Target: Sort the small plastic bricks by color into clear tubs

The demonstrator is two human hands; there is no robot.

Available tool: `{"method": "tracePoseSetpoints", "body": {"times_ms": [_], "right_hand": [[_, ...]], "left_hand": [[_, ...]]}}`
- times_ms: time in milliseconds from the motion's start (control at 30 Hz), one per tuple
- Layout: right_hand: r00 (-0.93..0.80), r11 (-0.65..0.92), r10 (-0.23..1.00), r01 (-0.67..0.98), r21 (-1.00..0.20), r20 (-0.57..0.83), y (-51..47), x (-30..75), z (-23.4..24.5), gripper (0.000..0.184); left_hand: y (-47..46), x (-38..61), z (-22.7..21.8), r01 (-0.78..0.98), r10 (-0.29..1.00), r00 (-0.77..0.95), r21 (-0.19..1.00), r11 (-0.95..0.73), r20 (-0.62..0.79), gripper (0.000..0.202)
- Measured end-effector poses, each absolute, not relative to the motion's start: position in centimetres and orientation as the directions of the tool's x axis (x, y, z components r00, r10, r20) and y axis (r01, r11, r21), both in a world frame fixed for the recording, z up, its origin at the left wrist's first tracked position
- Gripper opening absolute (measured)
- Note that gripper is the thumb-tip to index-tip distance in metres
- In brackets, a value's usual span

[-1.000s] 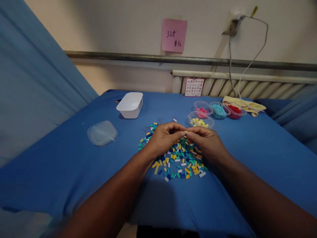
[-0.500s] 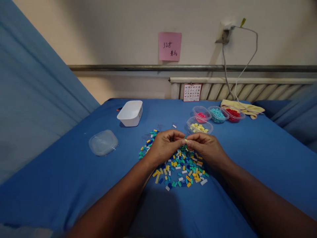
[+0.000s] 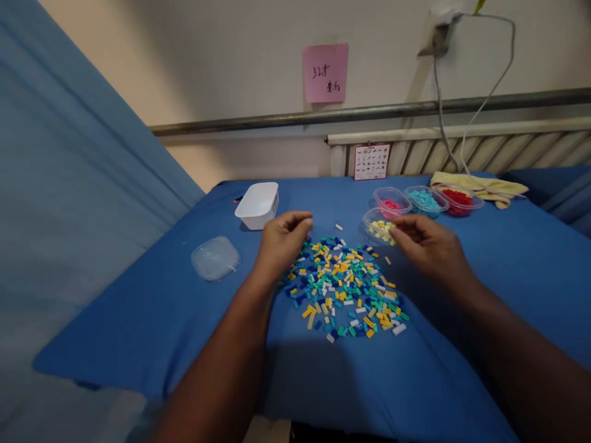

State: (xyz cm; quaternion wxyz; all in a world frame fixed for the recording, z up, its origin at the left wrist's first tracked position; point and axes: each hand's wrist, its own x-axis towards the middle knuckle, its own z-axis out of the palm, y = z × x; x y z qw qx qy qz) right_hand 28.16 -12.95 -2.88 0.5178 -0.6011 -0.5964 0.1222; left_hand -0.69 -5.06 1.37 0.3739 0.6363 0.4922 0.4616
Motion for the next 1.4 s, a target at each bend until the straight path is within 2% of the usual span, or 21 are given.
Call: {"method": "tracePoseSetpoints", "body": {"times_ms": [33, 100, 233, 300, 367, 500, 600, 667, 733, 833, 1000, 1100, 1200, 1267, 1400], "right_hand": [[0.253, 0.224, 0.825, 0.674, -0.704, 0.505, -12.7, 29.2, -2.7, 0.029], [0.245, 0.203, 0.794, 0.755, -0.623, 0.556, -12.4, 30.6, -2.5, 0.032], [0.246, 0.233, 0.742, 0.778, -0.584, 0.623, -12.8, 30.3, -2.4, 0.027], [0.174, 0.299, 0.753, 0.769, -0.565, 0.635, -13.3, 29.0, -2.6, 0.025], [0.070, 0.371, 0.777, 0.752, -0.544, 0.626, -13.6, 27.8, -3.0, 0.023], [-0.068, 0.410, 0.843, 0.724, -0.555, 0.533, -13.7, 26.7, -3.9, 0.022], [-0.073, 0.373, 0.877, 0.726, -0.578, 0.474, -13.6, 27.0, -4.2, 0.024], [-0.063, 0.358, 0.880, 0.738, -0.572, 0.470, -13.5, 27.3, -4.2, 0.024], [-0.073, 0.358, 0.879, 0.754, -0.551, 0.471, -13.4, 27.5, -4.2, 0.026], [-0.107, 0.356, 0.886, 0.781, -0.513, 0.451, -13.4, 27.6, -4.3, 0.027], [-0.254, 0.460, 0.863, 0.752, -0.472, 0.436, -13.4, 27.4, -4.3, 0.027], [-0.414, 0.572, 0.812, 0.705, -0.420, 0.411, -13.4, 27.4, -4.2, 0.028], [-0.502, 0.617, 0.784, 0.689, -0.380, 0.364, -13.4, 27.9, -4.2, 0.030], [-0.502, 0.599, 0.799, 0.708, -0.373, 0.332, -13.5, 28.5, -4.1, 0.028], [-0.438, 0.541, 0.838, 0.745, -0.390, 0.325, -13.7, 28.8, -3.6, 0.028]], "left_hand": [[-4.4, -1.6, 1.4, 0.344, 0.972, 0.051, 0.909, -0.234, 0.230, 0.030], [-3.6, -2.9, 1.2, 0.449, 0.970, 0.086, 0.861, -0.240, 0.226, 0.027], [-3.7, -3.3, -0.1, 0.624, 0.891, 0.396, 0.647, -0.439, 0.222, 0.025], [-4.1, -3.0, -0.5, 0.649, 0.809, 0.556, 0.509, -0.565, 0.189, 0.028], [-4.4, -2.8, -0.8, 0.651, 0.751, 0.647, 0.416, -0.635, 0.133, 0.032], [-4.6, -3.0, -0.5, 0.707, 0.767, 0.635, 0.329, -0.626, 0.095, 0.030], [-4.8, -2.8, -0.1, 0.766, 0.806, 0.583, 0.261, -0.587, 0.102, 0.030], [-5.1, -2.2, -0.2, 0.746, 0.787, 0.596, 0.255, -0.616, 0.160, 0.031], [-5.5, -1.3, -0.5, 0.657, 0.716, 0.666, 0.289, -0.696, 0.209, 0.029], [-5.5, -0.5, -1.4, 0.532, 0.604, 0.773, 0.317, -0.785, 0.196, 0.025], [-4.9, -0.8, -1.9, 0.613, 0.683, 0.689, 0.306, -0.728, 0.245, 0.026], [-5.7, -0.3, -1.5, 0.528, 0.631, 0.717, 0.360, -0.769, 0.298, 0.030], [-7.0, 0.9, -1.5, 0.363, 0.481, 0.846, 0.414, -0.835, 0.230, 0.038], [-7.3, 1.3, -1.7, 0.325, 0.430, 0.888, 0.436, -0.839, 0.166, 0.043], [-6.7, 0.8, -2.2, 0.451, 0.542, 0.823, 0.385, -0.805, 0.169, 0.043]]}}
